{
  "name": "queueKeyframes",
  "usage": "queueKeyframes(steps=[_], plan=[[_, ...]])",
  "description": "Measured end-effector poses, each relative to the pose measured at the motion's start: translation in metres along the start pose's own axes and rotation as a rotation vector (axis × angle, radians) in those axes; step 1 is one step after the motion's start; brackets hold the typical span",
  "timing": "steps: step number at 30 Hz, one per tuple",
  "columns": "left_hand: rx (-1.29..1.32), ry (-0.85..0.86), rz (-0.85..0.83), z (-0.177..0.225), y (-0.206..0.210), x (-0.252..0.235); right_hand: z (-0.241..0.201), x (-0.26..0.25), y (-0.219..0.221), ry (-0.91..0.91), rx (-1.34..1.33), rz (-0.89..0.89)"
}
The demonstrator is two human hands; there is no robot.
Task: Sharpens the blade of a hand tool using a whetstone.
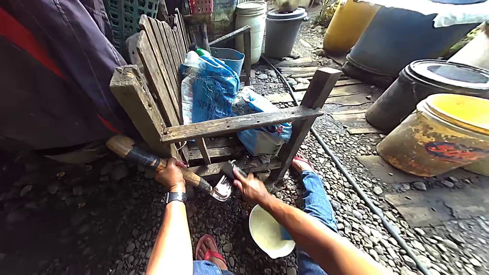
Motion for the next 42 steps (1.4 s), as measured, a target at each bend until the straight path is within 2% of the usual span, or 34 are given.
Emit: queueKeyframes(steps=[2, 4, 9, 11, 15, 20, 22, 25, 27, 32, 34, 37, 39, 42], plan=[[0.005, -0.002, -0.009, 0.0, -0.001, 0.0, -0.013, -0.02, -0.025, 0.142, -0.034, -0.017], [-0.003, -0.001, -0.007, -0.001, -0.001, 0.0, -0.02, -0.021, -0.028, 0.203, -0.037, -0.015], [-0.017, -0.014, 0.016, 0.0, 0.001, -0.002, 0.003, 0.018, 0.009, -0.062, 0.052, -0.058], [-0.014, -0.023, 0.002, -0.003, -0.001, 0.0, 0.005, 0.006, 0.001, -0.021, 0.036, -0.028], [-0.024, -0.007, 0.003, -0.001, -0.001, -0.003, -0.019, -0.02, -0.025, 0.159, -0.009, -0.035], [-0.06, -0.018, -0.004, 0.001, 0.0, -0.003, -0.005, 0.019, 0.013, -0.06, 0.011, -0.053], [-0.093, -0.054, -0.067, 0.002, 0.0, -0.001, 0.001, 0.012, 0.01, -0.016, 0.037, -0.035], [-0.128, -0.109, -0.12, 0.001, -0.001, -0.001, -0.006, -0.015, -0.011, 0.107, -0.062, 0.054], [-0.155, -0.139, -0.135, -0.001, -0.005, -0.005, -0.015, -0.017, -0.015, 0.106, -0.082, 0.092], [-0.116, -0.223, -0.105, 0.005, -0.007, -0.009, 0.008, 0.021, 0.028, -0.196, -0.029, 0.231], [-0.1, -0.228, -0.104, 0.006, -0.009, -0.008, 0.014, 0.005, 0.029, -0.171, -0.014, 0.269], [-0.1, -0.232, -0.087, 0.008, -0.007, -0.006, 0.005, -0.033, 0.009, 0.017, -0.022, 0.268], [-0.085, -0.227, -0.073, 0.008, -0.005, -0.005, -0.001, -0.031, 0.005, 0.051, -0.019, 0.255], [-0.083, -0.225, -0.057, 0.01, -0.004, -0.004, 0.008, 0.007, 0.022, -0.146, -0.029, 0.239]])
Point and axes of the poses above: each hand's wrist, its own x-axis away from the middle knuckle, its own y-axis out of the palm, z = x × y, the point moved 1 cm from there along -x, towards the middle knuckle, and after that the axes turned 11 degrees about y, right-handed, at the moved point
